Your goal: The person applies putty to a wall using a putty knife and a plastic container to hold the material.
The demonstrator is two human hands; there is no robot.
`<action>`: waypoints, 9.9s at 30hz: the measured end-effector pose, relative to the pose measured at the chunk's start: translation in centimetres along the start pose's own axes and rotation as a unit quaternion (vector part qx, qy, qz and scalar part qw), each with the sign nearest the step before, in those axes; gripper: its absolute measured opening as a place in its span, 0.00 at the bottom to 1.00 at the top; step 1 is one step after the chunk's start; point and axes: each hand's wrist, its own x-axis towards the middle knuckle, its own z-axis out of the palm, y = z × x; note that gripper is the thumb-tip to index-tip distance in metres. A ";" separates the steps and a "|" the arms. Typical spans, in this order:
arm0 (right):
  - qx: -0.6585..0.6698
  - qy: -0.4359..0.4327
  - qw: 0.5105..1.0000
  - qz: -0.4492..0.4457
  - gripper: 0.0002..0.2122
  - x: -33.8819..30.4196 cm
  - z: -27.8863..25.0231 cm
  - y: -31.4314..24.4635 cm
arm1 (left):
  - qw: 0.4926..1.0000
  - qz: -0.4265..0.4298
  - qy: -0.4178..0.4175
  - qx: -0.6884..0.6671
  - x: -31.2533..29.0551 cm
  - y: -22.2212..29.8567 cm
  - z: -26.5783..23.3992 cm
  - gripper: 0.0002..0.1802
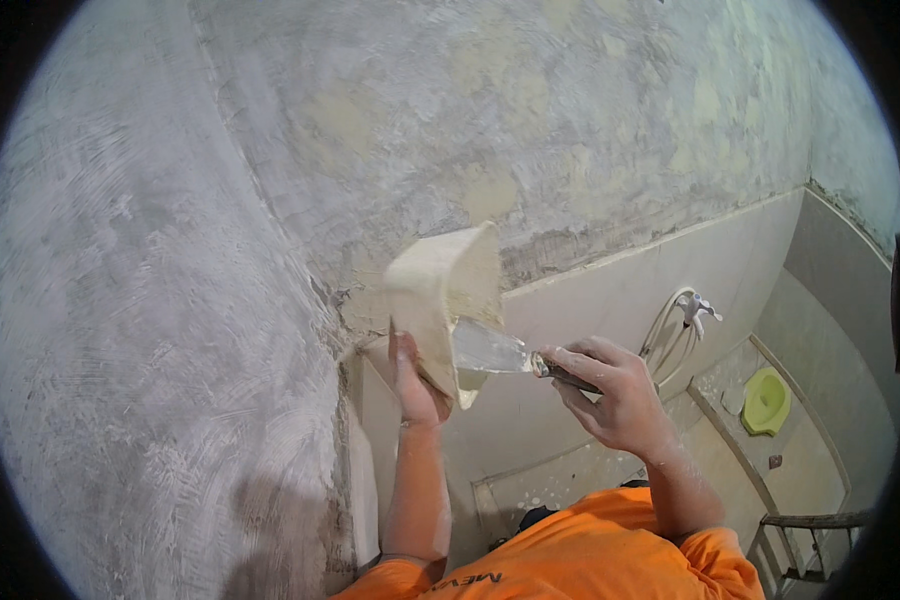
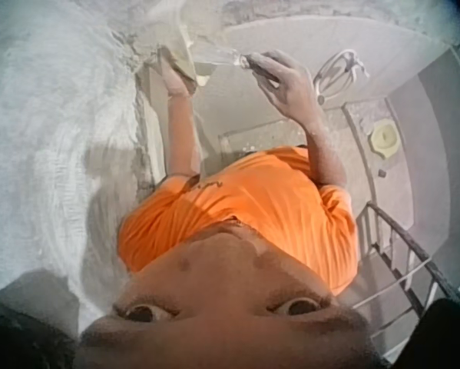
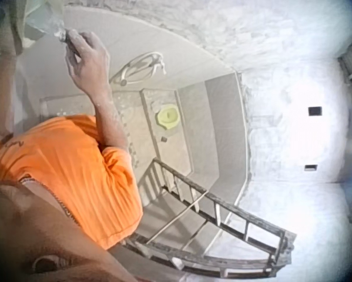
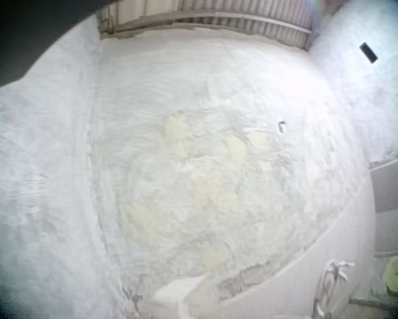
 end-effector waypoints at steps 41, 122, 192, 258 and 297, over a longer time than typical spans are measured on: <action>0.550 -0.031 0.753 0.360 0.11 0.7 1.0 6.4 | 0.977 -0.211 0.003 -0.012 0.2 1.2 3.5 0.37; 0.081 -0.027 0.991 0.100 0.28 7.1 9.7 6.9 | 0.970 -0.027 0.084 -0.227 0.2 -0.1 -3.4 0.30; 0.166 -0.122 0.933 0.296 0.14 1.2 -6.6 -1.4 | 0.991 -0.093 -0.035 -0.094 -1.9 3.1 7.1 0.30; 0.284 -0.226 0.884 0.295 0.13 0.1 -5.5 9.2 | 0.925 -0.339 0.000 -0.170 -1.2 -4.7 3.7 0.27; 0.383 0.181 0.893 0.155 0.13 -1.1 -9.7 4.6 | 0.840 -0.373 -0.248 -0.305 -4.6 -4.3 12.4 0.36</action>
